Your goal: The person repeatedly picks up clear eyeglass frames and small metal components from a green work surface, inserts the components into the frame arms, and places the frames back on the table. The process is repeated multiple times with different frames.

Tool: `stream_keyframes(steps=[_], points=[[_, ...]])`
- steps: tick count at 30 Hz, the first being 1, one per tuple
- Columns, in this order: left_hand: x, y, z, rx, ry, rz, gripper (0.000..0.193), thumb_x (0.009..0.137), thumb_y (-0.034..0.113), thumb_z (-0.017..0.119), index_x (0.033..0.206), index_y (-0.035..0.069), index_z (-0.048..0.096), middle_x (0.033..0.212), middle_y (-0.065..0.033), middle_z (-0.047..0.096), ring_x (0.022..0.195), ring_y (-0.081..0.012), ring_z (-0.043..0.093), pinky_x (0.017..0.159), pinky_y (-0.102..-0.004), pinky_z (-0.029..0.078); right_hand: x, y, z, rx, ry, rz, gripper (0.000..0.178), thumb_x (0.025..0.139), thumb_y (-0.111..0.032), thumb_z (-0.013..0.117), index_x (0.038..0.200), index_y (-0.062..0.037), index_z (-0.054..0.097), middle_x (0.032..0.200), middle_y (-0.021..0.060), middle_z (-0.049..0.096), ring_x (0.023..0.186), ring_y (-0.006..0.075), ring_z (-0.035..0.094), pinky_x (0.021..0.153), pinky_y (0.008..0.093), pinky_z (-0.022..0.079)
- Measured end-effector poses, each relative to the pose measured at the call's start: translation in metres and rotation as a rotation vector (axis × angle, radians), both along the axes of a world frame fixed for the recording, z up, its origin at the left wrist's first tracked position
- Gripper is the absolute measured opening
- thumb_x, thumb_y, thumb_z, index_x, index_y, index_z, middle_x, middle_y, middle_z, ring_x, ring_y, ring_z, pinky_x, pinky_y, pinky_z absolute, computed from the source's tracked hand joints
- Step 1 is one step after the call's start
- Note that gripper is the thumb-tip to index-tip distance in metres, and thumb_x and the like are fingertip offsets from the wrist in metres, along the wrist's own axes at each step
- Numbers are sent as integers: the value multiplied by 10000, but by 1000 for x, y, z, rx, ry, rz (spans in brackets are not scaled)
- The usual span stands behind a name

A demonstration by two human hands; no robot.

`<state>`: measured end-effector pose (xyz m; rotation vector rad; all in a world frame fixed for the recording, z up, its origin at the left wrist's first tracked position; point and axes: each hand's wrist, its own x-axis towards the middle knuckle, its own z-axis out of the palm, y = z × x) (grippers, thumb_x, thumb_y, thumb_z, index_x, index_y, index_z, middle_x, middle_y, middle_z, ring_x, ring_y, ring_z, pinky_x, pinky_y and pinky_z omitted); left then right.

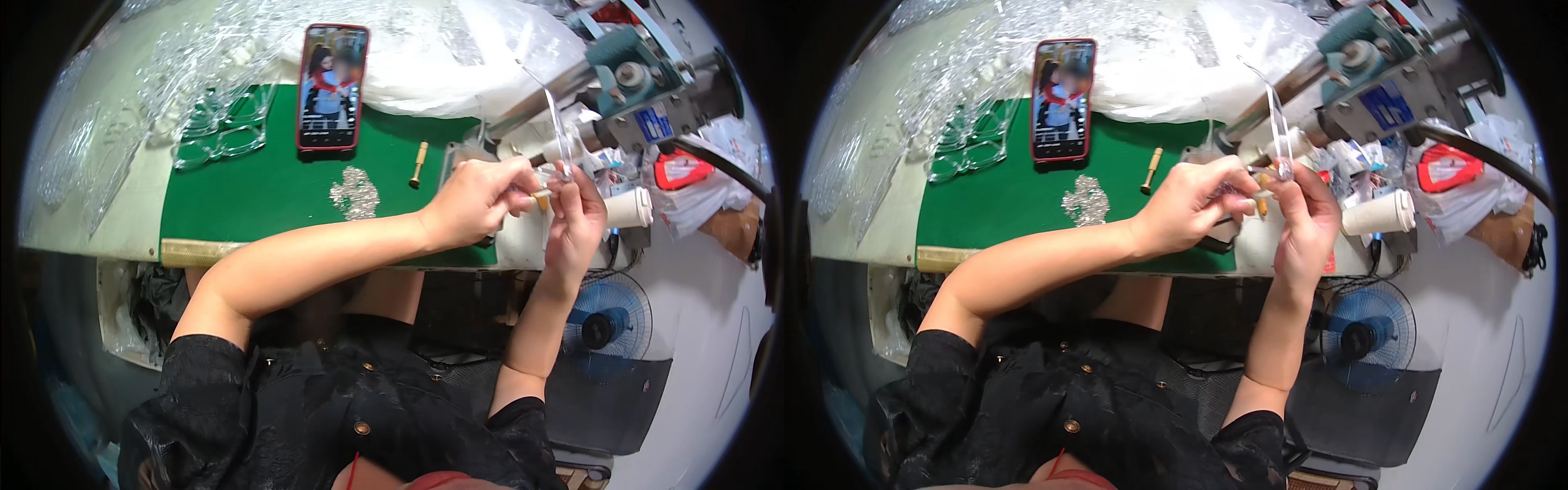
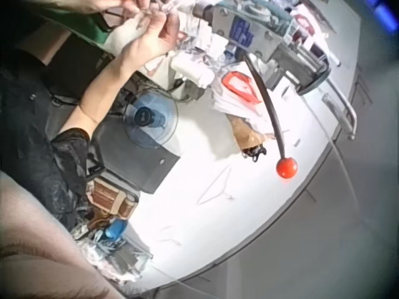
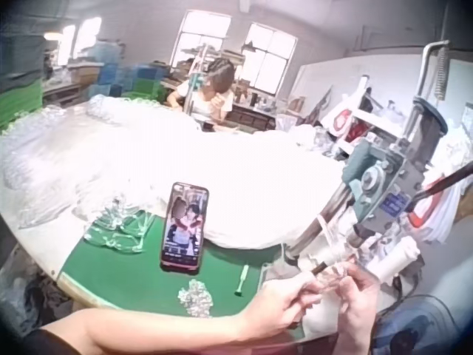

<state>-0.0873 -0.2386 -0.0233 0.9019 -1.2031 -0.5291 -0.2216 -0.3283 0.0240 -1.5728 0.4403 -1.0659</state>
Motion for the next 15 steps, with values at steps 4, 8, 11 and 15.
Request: stream_keyframes(steps=[4,8,11,15], points=[[-3,-12,1,30,53,1,90,875,-49,560,962,-25,566,811,-98,682,744,-125,667,670,-258,525,2,-11,2,-18,47,-37,156,869,-56,630,1000,28,639,890,77,677,826,138,634,795,259,479],[-9,-25,5,6,87,14,101,867,-33,569,968,-33,570,780,-119,681,694,-153,681,635,-273,524,5,-16,9,2,13,-21,74,862,-67,653,876,-7,614,811,47,655,754,101,583,738,231,441],[-11,-30,7,64,156,-36,73,885,-44,565,958,-45,568,808,-84,676,742,-104,647,703,-246,519,3,-25,8,-6,10,-46,51,853,-46,649,852,-18,607,799,19,632,761,87,562,737,221,429],[-8,-32,5,98,85,-20,101,898,-37,550,996,-55,569,838,-96,684,756,-108,643,714,-250,519,-3,-45,37,-398,-187,-451,182,935,-205,568,987,-37,614,908,-3,578,753,73,497,641,207,398]])
